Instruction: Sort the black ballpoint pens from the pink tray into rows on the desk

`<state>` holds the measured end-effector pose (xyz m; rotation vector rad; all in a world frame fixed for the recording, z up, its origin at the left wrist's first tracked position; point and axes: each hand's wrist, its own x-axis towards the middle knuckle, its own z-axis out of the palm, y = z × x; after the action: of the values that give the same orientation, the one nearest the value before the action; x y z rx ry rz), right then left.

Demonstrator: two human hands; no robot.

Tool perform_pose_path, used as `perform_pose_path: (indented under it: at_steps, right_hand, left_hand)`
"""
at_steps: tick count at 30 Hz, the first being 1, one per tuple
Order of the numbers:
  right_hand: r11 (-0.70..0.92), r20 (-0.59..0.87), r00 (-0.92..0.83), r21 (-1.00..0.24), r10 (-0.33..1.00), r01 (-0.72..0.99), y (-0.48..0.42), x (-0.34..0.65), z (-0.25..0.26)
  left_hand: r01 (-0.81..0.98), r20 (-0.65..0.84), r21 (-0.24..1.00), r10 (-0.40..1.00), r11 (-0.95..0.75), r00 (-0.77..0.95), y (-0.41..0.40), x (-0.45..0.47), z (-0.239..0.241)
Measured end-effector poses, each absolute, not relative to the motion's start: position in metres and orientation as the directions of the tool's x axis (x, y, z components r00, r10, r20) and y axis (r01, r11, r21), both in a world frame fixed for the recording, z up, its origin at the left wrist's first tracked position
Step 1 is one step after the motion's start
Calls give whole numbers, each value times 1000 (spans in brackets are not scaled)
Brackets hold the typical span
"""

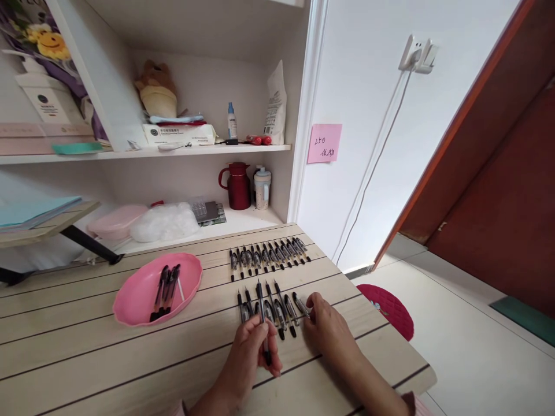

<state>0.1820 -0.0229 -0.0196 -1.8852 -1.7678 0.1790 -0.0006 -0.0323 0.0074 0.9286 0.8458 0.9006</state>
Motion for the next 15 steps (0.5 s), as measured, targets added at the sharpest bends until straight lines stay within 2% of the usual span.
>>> perform_pose_path:
  at_steps: [5, 8, 10, 12, 15]
  right_hand:
    - [-24, 177, 146, -552, 973, 833, -30, 194, -13]
    - [4, 169, 170, -720, 971, 694, -29, 198, -1]
    - [24, 128, 191, -882, 973, 470, -25, 196, 12]
    - [15, 46, 182, -986, 982, 165, -18, 189, 25]
    - [-7, -27, 104, -981, 994, -196, -8, 178, 41]
  left_hand:
    - [-156, -220, 940, 889, 303, 401, -36, -1, 10]
    - [-86, -224, 955, 881, 283, 417, -38, -1, 14]
    - [-39, -212, 967, 879, 252, 427, -39, 0, 16]
    - [-12, -192, 975, 875, 221, 444, -40, 0, 18]
    - [-14, -181, 977, 868, 212, 463, -40, 0, 16]
